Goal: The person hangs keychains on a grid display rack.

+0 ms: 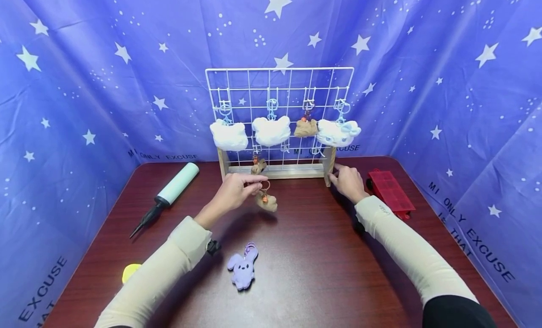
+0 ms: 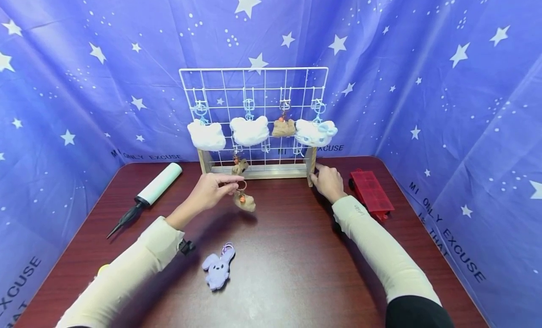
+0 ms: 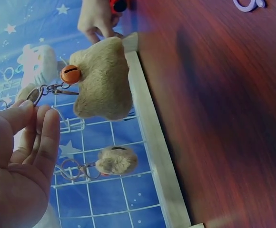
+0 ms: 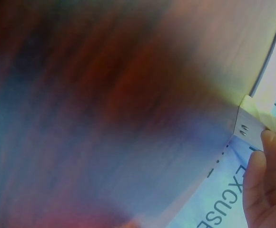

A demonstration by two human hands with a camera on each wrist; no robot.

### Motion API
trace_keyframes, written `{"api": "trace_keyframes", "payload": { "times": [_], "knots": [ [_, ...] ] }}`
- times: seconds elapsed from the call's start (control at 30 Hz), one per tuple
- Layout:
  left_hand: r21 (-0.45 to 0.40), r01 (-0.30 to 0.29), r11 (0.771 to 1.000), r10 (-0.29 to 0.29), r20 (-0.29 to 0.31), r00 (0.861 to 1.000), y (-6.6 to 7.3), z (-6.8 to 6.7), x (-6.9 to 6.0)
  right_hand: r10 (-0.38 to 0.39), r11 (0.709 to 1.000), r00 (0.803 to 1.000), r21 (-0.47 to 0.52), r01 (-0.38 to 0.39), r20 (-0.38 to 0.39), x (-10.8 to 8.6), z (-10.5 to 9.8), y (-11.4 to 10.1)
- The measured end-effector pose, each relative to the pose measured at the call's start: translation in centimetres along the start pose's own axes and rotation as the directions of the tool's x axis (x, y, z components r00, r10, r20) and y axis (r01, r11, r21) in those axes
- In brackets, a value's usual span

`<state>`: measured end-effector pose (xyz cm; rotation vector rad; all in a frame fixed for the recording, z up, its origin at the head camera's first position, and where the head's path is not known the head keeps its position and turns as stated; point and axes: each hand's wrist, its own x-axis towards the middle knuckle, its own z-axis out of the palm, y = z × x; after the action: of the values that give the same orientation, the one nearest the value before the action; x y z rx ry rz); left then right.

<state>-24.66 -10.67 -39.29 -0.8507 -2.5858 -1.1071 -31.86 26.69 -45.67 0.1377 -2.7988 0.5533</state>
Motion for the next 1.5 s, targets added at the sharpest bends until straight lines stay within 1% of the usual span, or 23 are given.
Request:
{"api": "trace_keyframes", "payload": {
  "times": [0.2,0.4,0.53,0.63,0.73,0.83,1.03,1.23,1.33,1.5],
  "knots": [
    [-0.012,-0.002,1.000,0.001,-0.017,1.000,0.0,0.1,0.6,-0.020,1.000,1.000,0.004,0.020,-0.009,0.0,-0.1,-0.1],
    [0.038,-0.004,0.999,0.005,-0.037,0.999,0.2,0.3,1.3,0.001,1.000,1.000,0.014,-0.001,-0.003,-0.1,-0.1,-0.2],
    [0.037,0.005,0.999,-0.004,-0.048,0.999,0.5,0.4,1.9,0.012,1.000,1.000,0.019,-0.012,0.000,-0.2,-0.1,-0.2],
    [0.047,0.015,0.999,-0.012,-0.053,0.999,0.7,0.6,2.3,0.012,1.000,1.000,0.021,-0.012,0.001,-0.3,-0.2,-0.1],
    [0.070,0.011,0.997,-0.007,-0.059,0.998,0.8,0.8,2.6,0.011,1.000,1.000,0.021,-0.012,0.003,-0.3,-0.2,-0.1],
    [0.060,0.009,0.998,-0.006,-0.063,0.998,0.9,1.0,2.9,0.008,1.000,1.000,0.017,-0.008,0.004,-0.3,-0.2,-0.1],
    [0.024,0.032,0.999,-0.030,-0.068,0.997,1.1,1.5,3.6,0.008,1.000,1.000,0.013,-0.008,0.003,-0.2,-0.1,-0.2],
    [0.034,0.006,0.999,-0.003,-0.099,0.995,1.3,2.1,4.1,0.018,1.000,1.000,0.011,-0.019,0.010,-0.2,-0.1,-0.2],
    [0.025,0.022,0.999,-0.020,-0.097,0.995,1.4,2.3,4.3,0.025,1.000,1.000,0.011,-0.025,0.017,-0.2,-0.2,-0.2],
    [-0.011,0.069,0.998,-0.070,-0.081,0.994,1.4,2.6,4.8,0.013,1.000,1.000,0.012,-0.013,0.008,-0.2,-0.1,-0.2]
  ]
}}
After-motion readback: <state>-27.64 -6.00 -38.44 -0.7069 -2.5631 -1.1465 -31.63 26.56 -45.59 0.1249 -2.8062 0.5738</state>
